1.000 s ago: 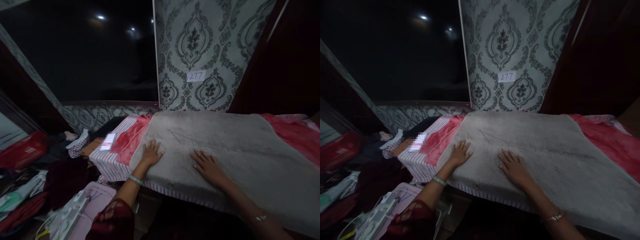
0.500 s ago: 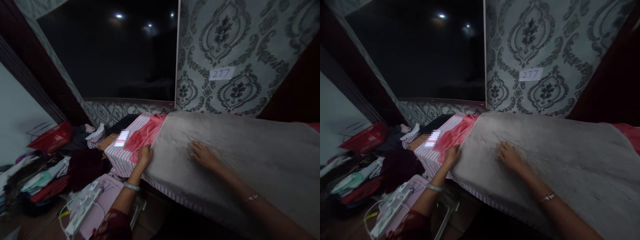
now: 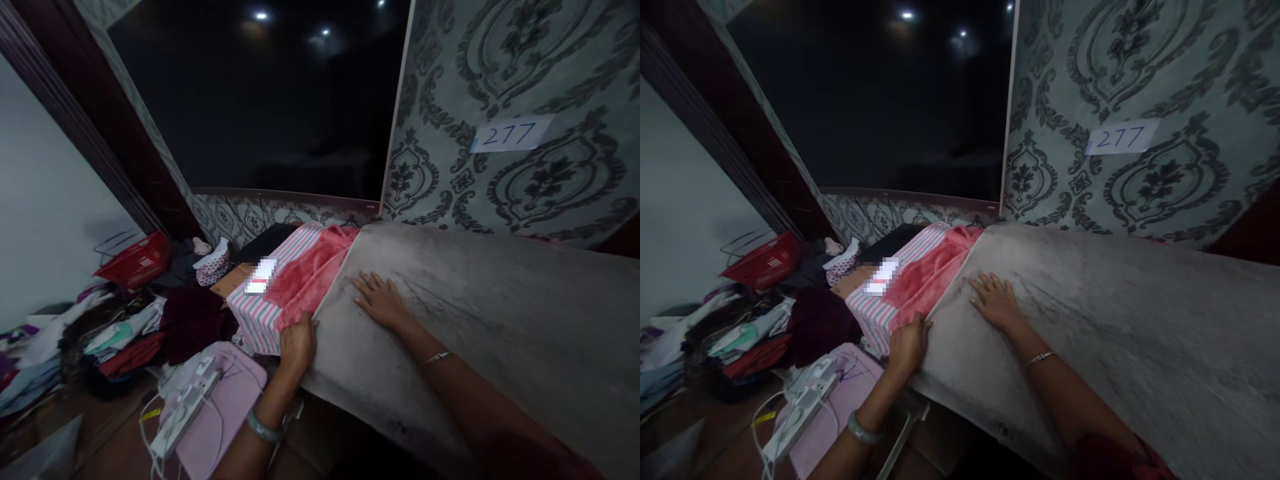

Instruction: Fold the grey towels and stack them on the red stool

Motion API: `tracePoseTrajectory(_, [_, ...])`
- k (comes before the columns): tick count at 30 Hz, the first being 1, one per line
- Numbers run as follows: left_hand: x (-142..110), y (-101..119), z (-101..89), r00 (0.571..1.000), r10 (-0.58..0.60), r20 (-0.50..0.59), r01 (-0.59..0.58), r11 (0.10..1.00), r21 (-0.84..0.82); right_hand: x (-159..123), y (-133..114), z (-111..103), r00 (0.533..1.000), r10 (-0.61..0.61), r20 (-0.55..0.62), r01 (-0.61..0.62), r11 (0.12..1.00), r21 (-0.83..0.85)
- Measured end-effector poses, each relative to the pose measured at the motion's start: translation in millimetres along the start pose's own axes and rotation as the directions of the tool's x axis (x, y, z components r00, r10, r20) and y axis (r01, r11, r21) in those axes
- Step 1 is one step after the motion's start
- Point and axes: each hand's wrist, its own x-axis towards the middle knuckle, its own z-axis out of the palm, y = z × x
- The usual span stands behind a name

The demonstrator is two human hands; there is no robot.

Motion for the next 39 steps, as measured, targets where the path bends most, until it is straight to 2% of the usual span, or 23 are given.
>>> tracePoseTrajectory(3, [-2,-9,1.6,1.0,0.03,0.003,-0.03,0.999,0.022,-2,2,6,0.999,-0.008,-0.032,0.008,1.0,0.004])
tracePoseTrajectory(6, [-1,-19,-5.6,1.0,0.02,0.013,-0.021,0.998,0.065,-1,-2,0,1.0,0.02,-0.007,-0.02,1.0,0.018])
tracePoseTrajectory(8, [6,-18,-13.3,0.996,0.064,-0.063,-0.061,0.997,0.051,-2,-12,-7,0.998,0.048,0.027,-0.049,0.998,0.044])
tracePoseTrajectory(9, [12,-14,-17.0,0.984,0.128,-0.124,-0.126,0.992,0.022,-3,-18,-10,0.998,0.045,0.043,-0.047,0.997,0.062])
tracePoseTrajectory(11, [30,4,-22.0,0.916,0.322,-0.239,-0.345,0.936,-0.063,-11,-31,-14,0.998,-0.017,0.065,0.009,0.994,0.108])
tracePoseTrajectory(13, [52,31,-21.8,0.812,0.514,-0.277,-0.561,0.819,-0.124,-25,-44,-16,0.988,-0.135,0.079,0.121,0.979,0.161])
tracePoseTrajectory(14, [63,46,-19.3,0.778,0.576,-0.251,-0.617,0.775,-0.135,-36,-50,-15,0.976,-0.201,0.086,0.182,0.965,0.191])
tracePoseTrajectory(15, [73,59,-15.5,0.764,0.616,-0.194,-0.642,0.756,-0.128,-48,-55,-15,0.961,-0.262,0.093,0.236,0.945,0.224])
tracePoseTrajectory(18, [94,85,0.3,0.775,0.632,0.002,-0.632,0.775,-0.008,-92,-63,-16,0.909,-0.404,0.1,0.349,0.871,0.345])
tracePoseTrajectory(20, [98,89,9.8,0.785,0.619,0.035,-0.62,0.781,0.079,-120,-58,-20,0.87,-0.485,0.091,0.404,0.804,0.436])
tracePoseTrajectory(22, [97,86,14.4,0.796,0.605,0.01,-0.602,0.789,0.126,-140,-41,-28,0.85,-0.524,0.048,0.427,0.74,0.52])
tracePoseTrajectory(24, [96,85,12.1,0.809,0.588,0.008,-0.583,0.8,0.143,-150,-10,-38,0.896,-0.445,-0.002,0.373,0.749,0.548])
tracePoseTrajectory(26, [96,90,4.2,0.817,0.577,-0.002,-0.571,0.808,0.146,-152,32,-47,0.97,-0.243,-0.034,0.228,0.844,0.486])
tracePoseTrajectory(28, [100,101,-5.1,0.814,0.58,-0.03,-0.571,0.81,0.135,-151,80,-51,0.999,-0.008,-0.051,0.026,0.938,0.345])
tracePoseTrajectory(30, [106,115,-10.4,0.803,0.593,-0.06,-0.583,0.803,0.122,-154,123,-47,0.973,0.219,-0.073,-0.201,0.959,0.199])
tracePoseTrajectory(32, [113,125,-8.3,0.796,0.603,-0.062,-0.593,0.796,0.123,-162,155,-38,0.912,0.399,-0.091,-0.393,0.916,0.08])
tracePoseTrajectory(33, [116,128,-4.6,0.799,0.598,-0.06,-0.588,0.799,0.128,-168,165,-32,0.886,0.453,-0.097,-0.452,0.891,0.035])
tracePoseTrajectory(35, [120,130,5.9,0.814,0.577,-0.066,-0.564,0.813,0.147,-179,177,-19,0.866,0.489,-0.107,-0.494,0.869,-0.023])
tracePoseTrajectory(39, [127,127,18.4,0.829,0.552,-0.086,-0.534,0.829,0.168,-190,179,-4,0.872,0.47,-0.139,-0.48,0.876,-0.052])
